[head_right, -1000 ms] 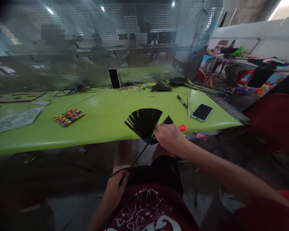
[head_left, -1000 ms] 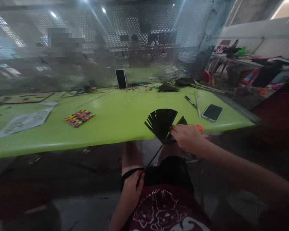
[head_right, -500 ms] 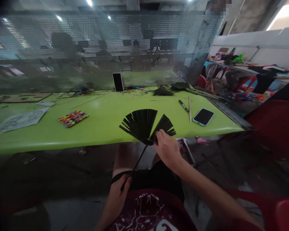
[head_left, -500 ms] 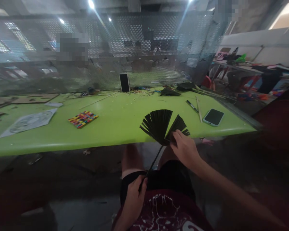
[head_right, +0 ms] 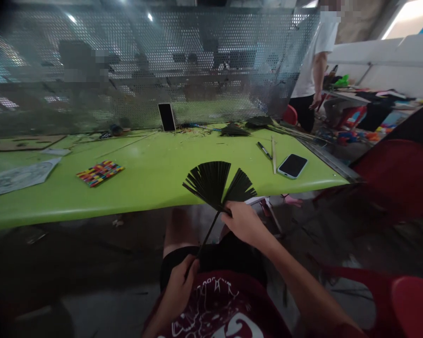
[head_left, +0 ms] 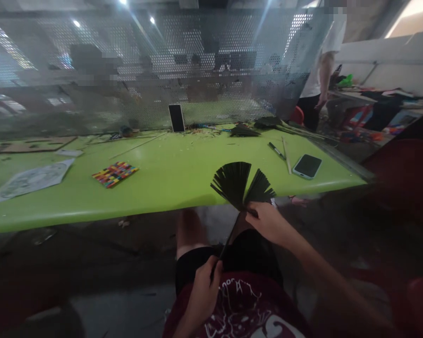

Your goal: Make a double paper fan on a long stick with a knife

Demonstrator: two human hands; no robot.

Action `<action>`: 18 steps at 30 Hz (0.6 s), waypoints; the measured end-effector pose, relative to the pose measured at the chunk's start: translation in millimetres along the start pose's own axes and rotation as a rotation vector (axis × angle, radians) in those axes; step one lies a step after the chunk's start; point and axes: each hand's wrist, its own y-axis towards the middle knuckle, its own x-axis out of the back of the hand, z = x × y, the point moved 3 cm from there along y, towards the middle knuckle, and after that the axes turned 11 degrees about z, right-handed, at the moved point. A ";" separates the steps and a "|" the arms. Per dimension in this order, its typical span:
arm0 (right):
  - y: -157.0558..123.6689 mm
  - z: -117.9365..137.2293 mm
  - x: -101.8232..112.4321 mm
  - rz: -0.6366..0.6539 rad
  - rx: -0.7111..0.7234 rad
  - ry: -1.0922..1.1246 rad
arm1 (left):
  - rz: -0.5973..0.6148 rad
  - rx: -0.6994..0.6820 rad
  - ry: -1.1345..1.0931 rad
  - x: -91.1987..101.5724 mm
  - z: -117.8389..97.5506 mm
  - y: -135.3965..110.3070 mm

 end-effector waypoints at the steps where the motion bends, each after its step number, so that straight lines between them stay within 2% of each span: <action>1: 0.6 -1.1 1.0 0.014 0.055 0.083 | 0.000 0.023 -0.045 -1.0 2.0 0.7; 4: -0.2 -3.7 3.2 -0.022 0.214 0.259 | 0.052 0.082 -0.199 -5.3 4.7 3.0; 7: -3.4 -7.6 0.7 -0.072 0.275 0.258 | 0.139 0.127 -0.338 -11.5 4.5 3.8; 10: -10.6 -10.0 -3.8 -0.089 0.364 0.255 | 0.145 0.177 -0.410 -15.1 5.9 1.0; 13: -22.6 -10.9 -5.7 -0.162 0.426 0.187 | 0.128 0.170 -0.372 -15.6 6.4 -2.2; 16: -35.4 -10.5 -6.3 -0.269 0.424 0.114 | 0.111 0.122 -0.282 -14.3 4.4 -3.3; 18: -41.5 -9.8 -7.9 -0.284 0.412 0.149 | 0.115 0.099 -0.229 -13.8 2.1 -3.4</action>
